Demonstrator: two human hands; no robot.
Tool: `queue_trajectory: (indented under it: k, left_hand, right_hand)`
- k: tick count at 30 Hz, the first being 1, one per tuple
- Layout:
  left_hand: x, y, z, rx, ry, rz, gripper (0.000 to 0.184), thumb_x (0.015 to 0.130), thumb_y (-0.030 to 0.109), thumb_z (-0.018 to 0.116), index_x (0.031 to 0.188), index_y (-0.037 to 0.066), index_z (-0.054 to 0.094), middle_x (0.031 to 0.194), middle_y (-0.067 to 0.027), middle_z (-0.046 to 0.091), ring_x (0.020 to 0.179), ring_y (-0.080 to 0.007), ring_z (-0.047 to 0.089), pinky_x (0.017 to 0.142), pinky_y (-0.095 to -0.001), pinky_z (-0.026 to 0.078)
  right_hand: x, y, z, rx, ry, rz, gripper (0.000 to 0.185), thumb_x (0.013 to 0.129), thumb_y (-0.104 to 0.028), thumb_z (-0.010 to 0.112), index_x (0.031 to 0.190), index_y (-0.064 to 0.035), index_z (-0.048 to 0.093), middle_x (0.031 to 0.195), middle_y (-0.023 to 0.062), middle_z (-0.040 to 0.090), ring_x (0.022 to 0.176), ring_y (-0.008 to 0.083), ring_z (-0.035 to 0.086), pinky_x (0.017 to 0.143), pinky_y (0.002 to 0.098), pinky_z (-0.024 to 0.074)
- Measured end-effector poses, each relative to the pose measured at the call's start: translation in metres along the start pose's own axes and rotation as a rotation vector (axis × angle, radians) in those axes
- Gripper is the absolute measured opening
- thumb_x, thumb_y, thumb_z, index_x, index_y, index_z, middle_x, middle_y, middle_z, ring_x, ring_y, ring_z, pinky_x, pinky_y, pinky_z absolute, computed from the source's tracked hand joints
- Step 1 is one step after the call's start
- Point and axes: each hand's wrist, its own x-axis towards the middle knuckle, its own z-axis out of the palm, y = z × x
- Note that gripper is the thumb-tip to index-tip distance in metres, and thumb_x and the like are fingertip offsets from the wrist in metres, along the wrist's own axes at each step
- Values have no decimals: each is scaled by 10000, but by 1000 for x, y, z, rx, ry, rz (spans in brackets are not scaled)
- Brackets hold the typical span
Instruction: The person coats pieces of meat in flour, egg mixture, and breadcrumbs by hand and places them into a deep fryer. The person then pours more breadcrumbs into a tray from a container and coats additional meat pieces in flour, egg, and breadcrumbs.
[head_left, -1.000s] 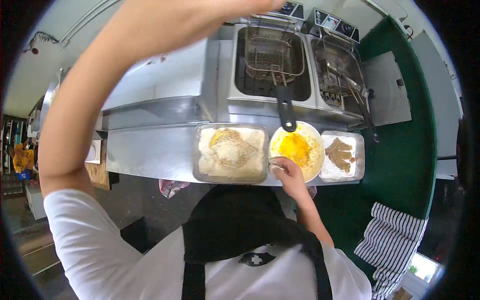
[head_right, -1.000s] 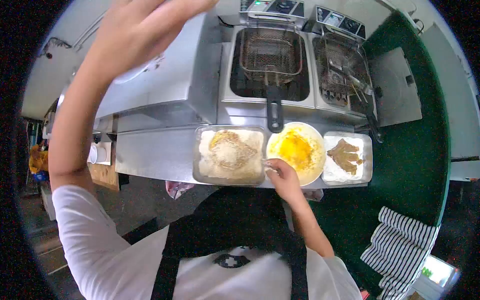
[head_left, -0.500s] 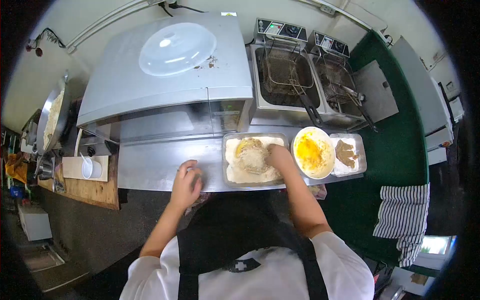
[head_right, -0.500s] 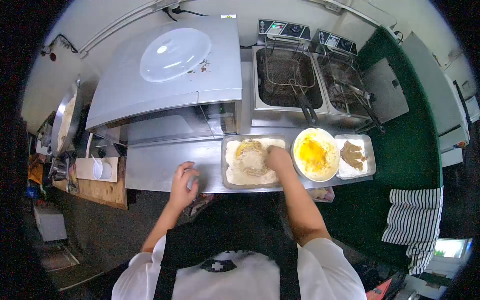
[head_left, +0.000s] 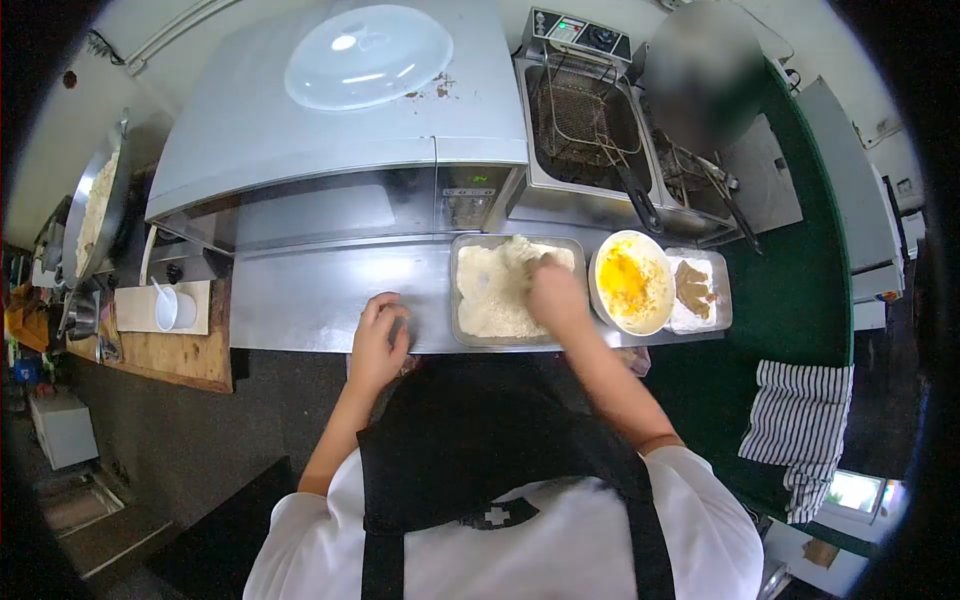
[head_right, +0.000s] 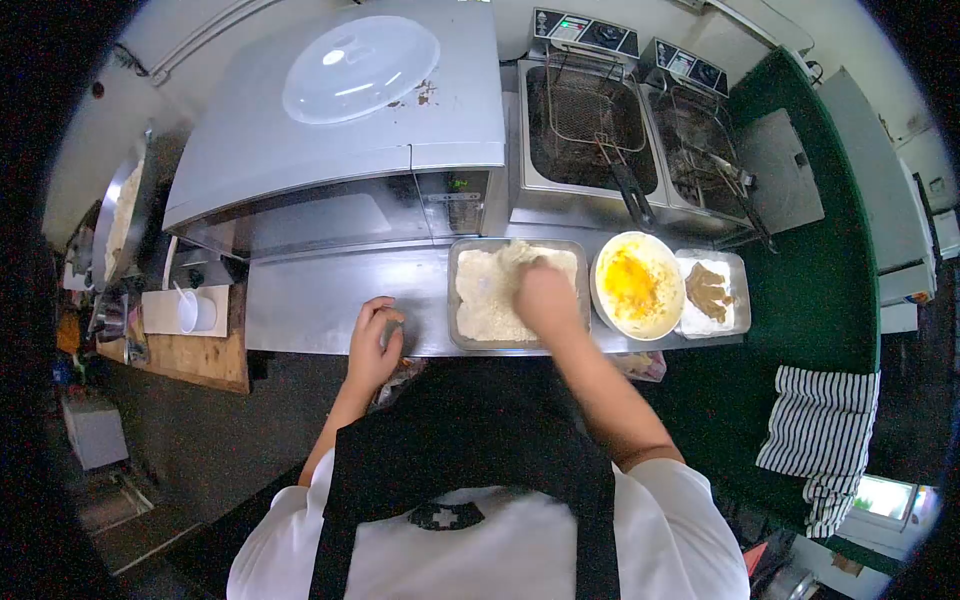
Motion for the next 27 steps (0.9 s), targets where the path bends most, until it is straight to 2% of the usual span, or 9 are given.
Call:
queue_trajectory:
  k: [4,7,8,10,11,15,19,23,27]
  left_hand:
    - [-1,-15,27,-62,0,0,258,749,16,612,1005,30,583,1193,-184,531,1114,-383,530,948,-420,433]
    - [4,-18,52,-68,-6,-9,346,752,9,608,1091,22,538,1232,-207,492,1161,-398,490,981,-433,407]
    - [8,-18,62,-71,20,-9,368,755,5,606,1113,17,523,1247,-217,481,1170,-407,479,993,-440,396]
    - [17,-15,84,-65,70,11,408,765,-4,591,1161,8,492,1281,-235,454,1194,-423,453,1016,-455,371]
    - [24,-14,95,-54,92,31,427,773,-11,579,1186,4,475,1300,-245,437,1208,-432,437,1028,-464,357]
    - [40,1,119,2,130,43,460,797,-36,528,1248,0,443,1356,-259,394,1258,-444,384,1055,-490,319]
    - [39,0,124,38,132,10,459,804,-40,504,1259,7,464,1370,-257,380,1283,-434,364,1060,-500,312]
    - [38,0,123,45,112,47,460,806,-40,499,1263,7,474,1369,-254,380,1281,-434,365,1060,-504,312]
    - [38,3,121,24,118,37,466,806,-41,502,1268,7,474,1374,-255,375,1282,-437,362,1063,-502,314]
  right_hand:
    - [-17,-24,65,-59,-93,-8,238,771,-159,600,938,-18,695,992,247,626,897,404,629,819,478,503]
    - [-10,-13,44,158,-338,-57,284,799,-146,611,1061,-56,672,1068,241,617,983,392,607,863,434,497]
    - [2,6,42,225,-413,32,334,814,-141,604,1137,-74,654,1158,250,584,1031,407,583,895,431,481]
    - [11,24,17,187,-141,23,395,813,-132,623,1201,-60,623,1207,251,571,1066,410,573,929,421,467]
    - [19,47,24,6,-95,-20,494,807,-20,569,1299,-27,524,1252,252,544,1117,403,558,968,438,460]
    - [9,62,22,-228,-229,-82,548,797,-29,563,1331,4,449,1357,246,466,1218,408,487,993,460,439]
    - [-1,54,32,-238,-323,175,758,689,-143,745,1366,-25,425,1321,315,471,1155,413,544,942,452,480]
    - [-3,77,53,-36,-279,328,617,694,-131,729,1262,4,532,1167,287,592,1081,383,599,918,445,489]
    - [8,60,16,95,-173,380,494,706,-146,722,1160,19,616,1058,266,649,1032,358,630,899,417,496]
